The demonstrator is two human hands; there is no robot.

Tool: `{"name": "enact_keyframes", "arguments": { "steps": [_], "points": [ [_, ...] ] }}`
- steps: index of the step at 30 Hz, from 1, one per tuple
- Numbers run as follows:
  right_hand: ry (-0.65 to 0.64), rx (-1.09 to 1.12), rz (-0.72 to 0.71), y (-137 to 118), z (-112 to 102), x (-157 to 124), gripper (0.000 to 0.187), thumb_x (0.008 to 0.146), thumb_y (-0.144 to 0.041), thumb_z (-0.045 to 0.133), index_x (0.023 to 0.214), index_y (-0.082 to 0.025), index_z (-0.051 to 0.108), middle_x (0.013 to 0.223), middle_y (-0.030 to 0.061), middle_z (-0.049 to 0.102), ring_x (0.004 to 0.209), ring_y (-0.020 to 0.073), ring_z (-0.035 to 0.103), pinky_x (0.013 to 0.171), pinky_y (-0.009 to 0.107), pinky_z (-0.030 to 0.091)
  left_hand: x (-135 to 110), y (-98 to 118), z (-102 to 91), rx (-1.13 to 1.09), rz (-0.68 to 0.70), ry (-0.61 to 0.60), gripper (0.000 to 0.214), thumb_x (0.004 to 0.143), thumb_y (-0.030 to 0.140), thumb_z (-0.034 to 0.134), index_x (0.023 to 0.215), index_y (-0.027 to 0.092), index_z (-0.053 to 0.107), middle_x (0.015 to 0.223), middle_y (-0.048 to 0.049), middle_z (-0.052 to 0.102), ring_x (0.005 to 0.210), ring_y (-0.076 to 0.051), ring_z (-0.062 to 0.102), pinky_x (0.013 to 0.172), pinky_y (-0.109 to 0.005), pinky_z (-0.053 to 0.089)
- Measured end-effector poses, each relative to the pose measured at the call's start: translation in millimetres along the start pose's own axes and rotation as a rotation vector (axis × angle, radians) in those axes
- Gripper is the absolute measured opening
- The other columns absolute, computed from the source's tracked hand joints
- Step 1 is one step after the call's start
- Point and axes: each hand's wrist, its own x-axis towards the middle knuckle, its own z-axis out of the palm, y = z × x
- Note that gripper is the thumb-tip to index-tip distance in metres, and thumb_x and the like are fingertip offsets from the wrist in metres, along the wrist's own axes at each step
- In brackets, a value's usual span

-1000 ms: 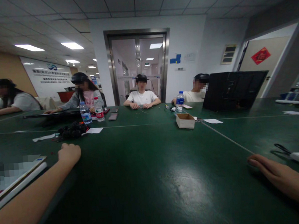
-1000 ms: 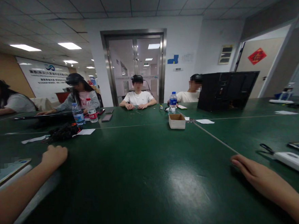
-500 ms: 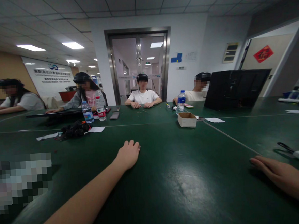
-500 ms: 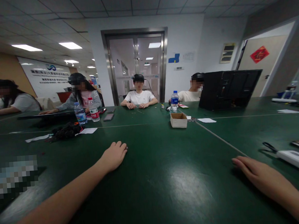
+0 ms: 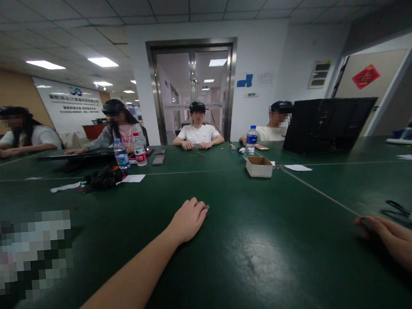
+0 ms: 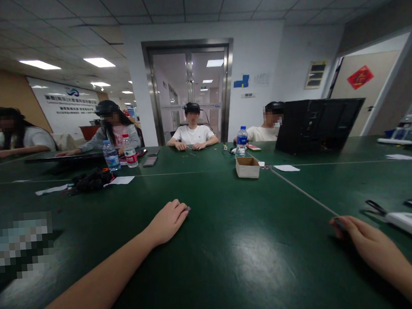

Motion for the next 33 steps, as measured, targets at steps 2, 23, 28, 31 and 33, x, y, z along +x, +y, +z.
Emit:
{"name": "enact_keyframes", "arguments": {
  "steps": [2,23,28,31,33],
  "points": [
    [-0.07,0.086,0.079,6.9,1.6,2.6,0.042,0.068,-0.055,0.037,0.073,-0.022,0.063,0.067,0.0098,0.068,0.066,0.0292,0.064,0.062,0.038,0.05,-0.9,1.7,-0.9,-0.004,0.001,-0.009,0.045,0.092,0.047,0.023,0.111,0.023,0.056,0.105,-0.0054,0.054,0.092,-0.018,0.05,0.08,-0.032,0.04],
    [-0.2,0.029,0.012,-4.4,4.1,-3.0,0.038,0.076,-0.051,0.031,0.073,-0.024,0.057,0.074,0.0141,0.065,0.073,0.0278,0.062,0.072,0.038,0.047,-5.1,2.0,-3.1,-0.03,-0.003,-0.018,0.04,0.091,0.047,0.029,0.111,0.025,0.055,0.106,-0.0051,0.052,0.095,-0.019,0.049,0.082,-0.033,0.041],
    [-0.19,-0.218,-0.15,-2.5,11.7,1.0,0.042,0.067,-0.06,0.043,0.069,-0.021,0.058,0.079,0.0144,0.063,0.075,0.0292,0.06,0.067,0.04,0.047,-5.9,4.6,-4.5,0.001,-0.006,-0.021,0.039,0.09,0.047,0.03,0.111,0.024,0.055,0.106,-0.0056,0.052,0.095,-0.02,0.049,0.084,-0.035,0.041],
    [-0.157,-0.397,-0.179,4.9,16.8,5.0,0.046,0.067,-0.064,0.041,0.072,-0.022,0.059,0.083,0.0129,0.061,0.077,0.0302,0.058,0.064,0.042,0.045,-6.0,5.4,-4.9,0.004,-0.017,-0.03,0.039,0.09,0.047,0.03,0.11,0.024,0.055,0.107,-0.0058,0.051,0.097,-0.02,0.048,0.085,-0.036,0.04],
    [-0.126,-0.477,-0.147,9.7,18.2,6.5,0.05,0.069,-0.065,0.038,0.083,-0.023,0.061,0.092,0.0132,0.061,0.082,0.0323,0.057,0.064,0.044,0.044,-6.0,5.5,-5.3,0.002,-0.025,-0.047,0.039,0.09,0.047,0.03,0.111,0.024,0.055,0.108,-0.0058,0.051,0.098,-0.02,0.048,0.086,-0.036,0.04]
  ]
}}
